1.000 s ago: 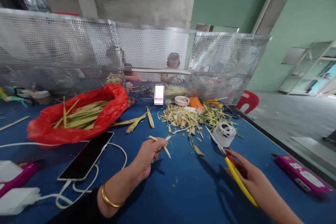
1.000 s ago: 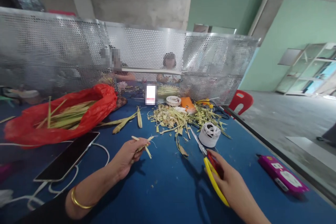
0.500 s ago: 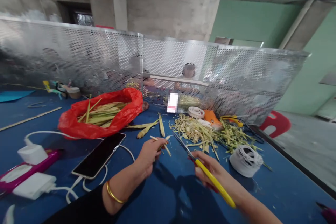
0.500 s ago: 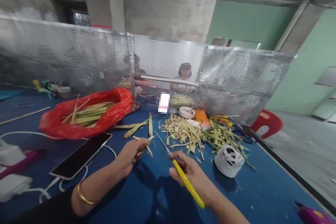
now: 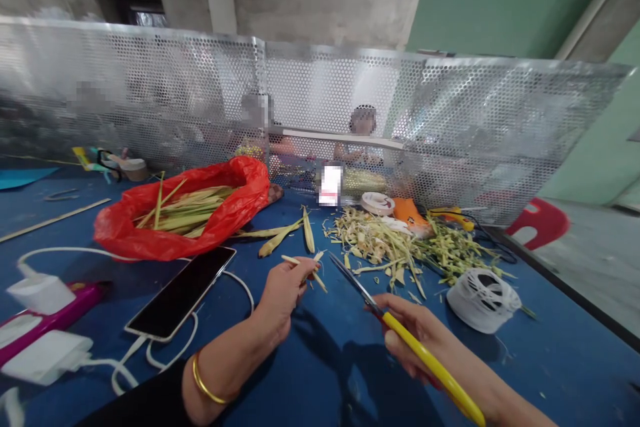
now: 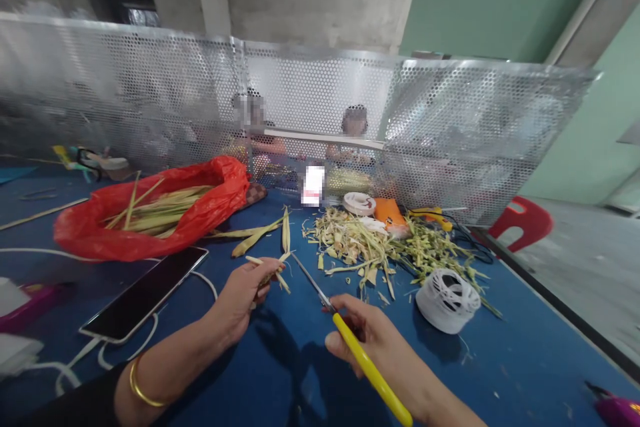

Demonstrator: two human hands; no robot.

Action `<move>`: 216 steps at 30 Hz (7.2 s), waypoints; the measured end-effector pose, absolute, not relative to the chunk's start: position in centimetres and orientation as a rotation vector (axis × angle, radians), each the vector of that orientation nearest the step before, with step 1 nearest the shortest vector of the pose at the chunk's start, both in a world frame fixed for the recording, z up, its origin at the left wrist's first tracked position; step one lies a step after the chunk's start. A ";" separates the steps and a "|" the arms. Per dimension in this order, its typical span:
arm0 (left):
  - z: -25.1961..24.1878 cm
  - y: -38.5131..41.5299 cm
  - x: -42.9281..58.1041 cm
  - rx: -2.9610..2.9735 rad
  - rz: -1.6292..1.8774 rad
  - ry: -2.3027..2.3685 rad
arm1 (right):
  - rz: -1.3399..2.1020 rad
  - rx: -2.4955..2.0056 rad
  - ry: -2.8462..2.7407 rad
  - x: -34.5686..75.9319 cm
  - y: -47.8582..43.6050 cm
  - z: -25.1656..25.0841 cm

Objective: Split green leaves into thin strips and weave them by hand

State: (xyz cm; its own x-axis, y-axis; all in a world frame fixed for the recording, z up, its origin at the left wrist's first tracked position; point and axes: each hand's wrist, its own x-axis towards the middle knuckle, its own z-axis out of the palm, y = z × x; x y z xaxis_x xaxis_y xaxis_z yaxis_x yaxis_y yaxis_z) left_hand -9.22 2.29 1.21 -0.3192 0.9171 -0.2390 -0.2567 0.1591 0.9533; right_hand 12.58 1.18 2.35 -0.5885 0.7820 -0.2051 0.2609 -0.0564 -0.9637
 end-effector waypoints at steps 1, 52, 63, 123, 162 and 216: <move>1.2 2.3 -9.2 0.698 1.401 1.372 | 1.686 -1.111 -1.817 12.7 1.2 2.3; 1.2 1.9 -9.1 0.904 1.083 1.179 | 1.176 -1.187 -1.695 13.4 3.1 1.4; 2.1 1.5 -9.1 1.093 0.998 1.162 | 1.393 -1.173 -1.968 14.0 3.0 2.4; 1.1 0.5 -7.4 0.728 1.038 0.883 | 1.714 -1.188 -1.252 11.2 1.1 1.7; 3.1 1.9 -9.9 0.777 1.593 1.086 | 1.413 -1.048 -1.983 13.7 2.3 1.0; 2.9 2.6 -10.3 0.490 1.536 1.165 | 1.586 -1.179 -2.312 14.6 3.2 2.1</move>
State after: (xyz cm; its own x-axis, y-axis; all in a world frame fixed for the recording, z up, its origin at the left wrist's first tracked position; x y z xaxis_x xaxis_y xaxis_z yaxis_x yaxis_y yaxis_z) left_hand -10.34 2.64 2.86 -0.3210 0.9085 -0.2675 -0.5023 0.0762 0.8614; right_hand 14.64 3.21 2.12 -0.6954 0.6399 -0.3271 0.5357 0.1582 -0.8295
